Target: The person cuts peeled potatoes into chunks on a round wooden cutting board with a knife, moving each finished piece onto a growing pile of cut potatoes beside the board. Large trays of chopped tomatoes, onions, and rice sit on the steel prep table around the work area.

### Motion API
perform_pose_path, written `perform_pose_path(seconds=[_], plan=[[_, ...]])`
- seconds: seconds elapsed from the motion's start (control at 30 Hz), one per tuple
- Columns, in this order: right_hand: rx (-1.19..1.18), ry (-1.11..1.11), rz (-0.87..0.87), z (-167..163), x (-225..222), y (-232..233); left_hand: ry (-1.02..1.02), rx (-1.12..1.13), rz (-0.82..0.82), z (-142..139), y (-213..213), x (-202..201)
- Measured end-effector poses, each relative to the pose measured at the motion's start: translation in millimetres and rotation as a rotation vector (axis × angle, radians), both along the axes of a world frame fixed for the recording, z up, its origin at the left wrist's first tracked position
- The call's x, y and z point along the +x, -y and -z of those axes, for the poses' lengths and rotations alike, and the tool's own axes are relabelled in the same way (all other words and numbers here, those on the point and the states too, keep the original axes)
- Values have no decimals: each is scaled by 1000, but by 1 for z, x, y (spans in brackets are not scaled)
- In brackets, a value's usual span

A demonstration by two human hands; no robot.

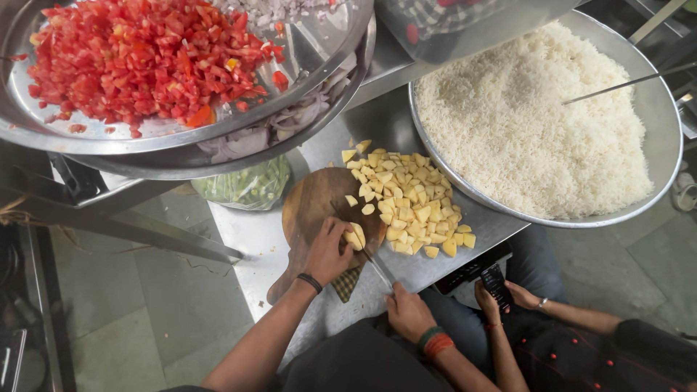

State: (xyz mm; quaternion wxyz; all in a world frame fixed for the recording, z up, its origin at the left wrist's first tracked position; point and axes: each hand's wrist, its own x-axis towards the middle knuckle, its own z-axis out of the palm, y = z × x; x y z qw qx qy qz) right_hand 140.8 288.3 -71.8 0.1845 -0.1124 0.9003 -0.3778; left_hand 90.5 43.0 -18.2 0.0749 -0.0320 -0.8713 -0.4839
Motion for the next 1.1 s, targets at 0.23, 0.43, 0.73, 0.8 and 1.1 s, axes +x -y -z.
perform_pose_path(seconds=[0.23,0.43,0.73,0.8,1.1], plan=[[-302,628,242,12,-39,-13,-43,-304,138,-8,-7,-12],[14,-117,19,7,-25,1,58,-226,51,4,-8,-4],[-71,282,102,-28,-33,9,14,-324,71,0,-5,1],[-119,164,100,-39,-37,11,-36,-356,157,-11,-4,-1],[-25,81,120,-46,-28,7,189,-476,131,-6,8,-26]])
